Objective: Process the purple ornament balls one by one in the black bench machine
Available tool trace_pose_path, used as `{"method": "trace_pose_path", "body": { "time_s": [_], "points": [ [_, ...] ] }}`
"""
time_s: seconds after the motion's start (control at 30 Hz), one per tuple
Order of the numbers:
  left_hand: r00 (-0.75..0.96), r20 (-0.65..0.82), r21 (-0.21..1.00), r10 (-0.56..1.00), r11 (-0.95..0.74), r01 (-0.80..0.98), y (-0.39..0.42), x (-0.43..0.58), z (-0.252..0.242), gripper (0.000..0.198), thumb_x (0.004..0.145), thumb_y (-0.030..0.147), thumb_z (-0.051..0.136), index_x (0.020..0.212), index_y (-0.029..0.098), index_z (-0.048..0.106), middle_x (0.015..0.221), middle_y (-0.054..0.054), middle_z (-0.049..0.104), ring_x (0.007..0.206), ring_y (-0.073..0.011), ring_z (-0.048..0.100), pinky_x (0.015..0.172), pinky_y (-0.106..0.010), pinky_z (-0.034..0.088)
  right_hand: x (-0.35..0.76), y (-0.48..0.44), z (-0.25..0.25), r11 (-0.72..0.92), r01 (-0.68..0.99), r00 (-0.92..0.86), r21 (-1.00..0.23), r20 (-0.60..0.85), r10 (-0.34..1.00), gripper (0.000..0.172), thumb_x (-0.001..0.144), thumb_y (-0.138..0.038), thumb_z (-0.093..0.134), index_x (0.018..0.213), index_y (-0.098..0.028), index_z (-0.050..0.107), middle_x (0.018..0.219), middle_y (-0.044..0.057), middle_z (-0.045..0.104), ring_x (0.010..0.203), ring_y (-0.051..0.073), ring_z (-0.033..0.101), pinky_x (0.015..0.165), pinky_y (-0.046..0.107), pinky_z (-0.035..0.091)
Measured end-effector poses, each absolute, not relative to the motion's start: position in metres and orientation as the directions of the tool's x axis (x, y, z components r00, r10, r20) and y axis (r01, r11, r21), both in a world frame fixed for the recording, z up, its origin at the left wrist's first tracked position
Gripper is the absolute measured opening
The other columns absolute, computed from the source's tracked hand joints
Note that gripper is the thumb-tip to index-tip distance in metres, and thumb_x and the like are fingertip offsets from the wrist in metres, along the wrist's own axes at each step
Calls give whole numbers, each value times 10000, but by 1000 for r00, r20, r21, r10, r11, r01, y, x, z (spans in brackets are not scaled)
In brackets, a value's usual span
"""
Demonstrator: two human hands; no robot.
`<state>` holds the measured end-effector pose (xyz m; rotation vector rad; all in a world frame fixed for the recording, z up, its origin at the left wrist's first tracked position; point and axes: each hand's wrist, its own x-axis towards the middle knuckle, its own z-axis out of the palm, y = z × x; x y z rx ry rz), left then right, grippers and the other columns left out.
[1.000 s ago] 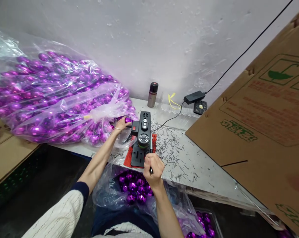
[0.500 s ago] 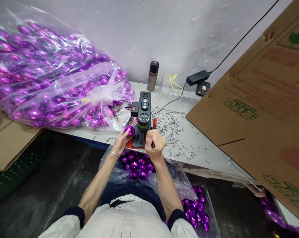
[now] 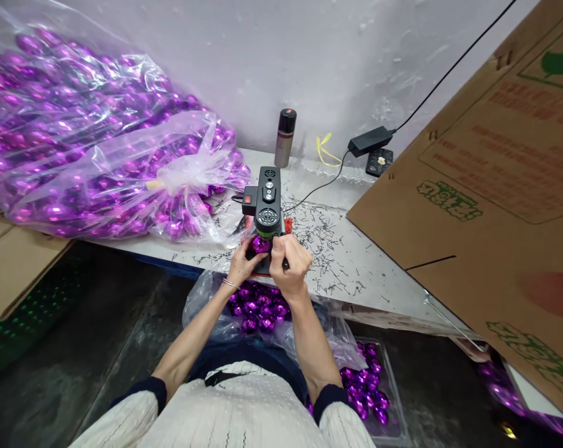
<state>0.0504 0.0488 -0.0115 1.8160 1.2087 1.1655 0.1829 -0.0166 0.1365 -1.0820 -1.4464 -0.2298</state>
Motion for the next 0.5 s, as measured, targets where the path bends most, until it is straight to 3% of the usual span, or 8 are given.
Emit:
{"method": "trace_pose_path", "body": {
  "time_s": [0.23, 0.5],
  "points": [
    [269, 419, 795, 867, -493, 353, 45, 54, -16, 613, 872, 460, 764, 1395, 216, 558, 1341, -142, 675, 1267, -305, 638, 1116, -501, 478, 183, -18, 135, 551, 717, 163, -427, 871, 463, 287, 998, -160, 461, 722, -224, 505, 632, -9, 553, 598, 115, 535, 575, 278, 407],
    [272, 559, 715, 783, -622, 320, 46, 53, -23, 610, 891, 485, 738, 1389, 186, 552, 1317, -158, 687, 1238, -298, 662, 1099, -499, 498, 182, -22, 125, 585, 694, 161, -421, 882, 443, 247, 974, -112, 474, 760, -217, 537, 663, -8, 587, 620, 121, 565, 590, 275, 424]
  ]
}}
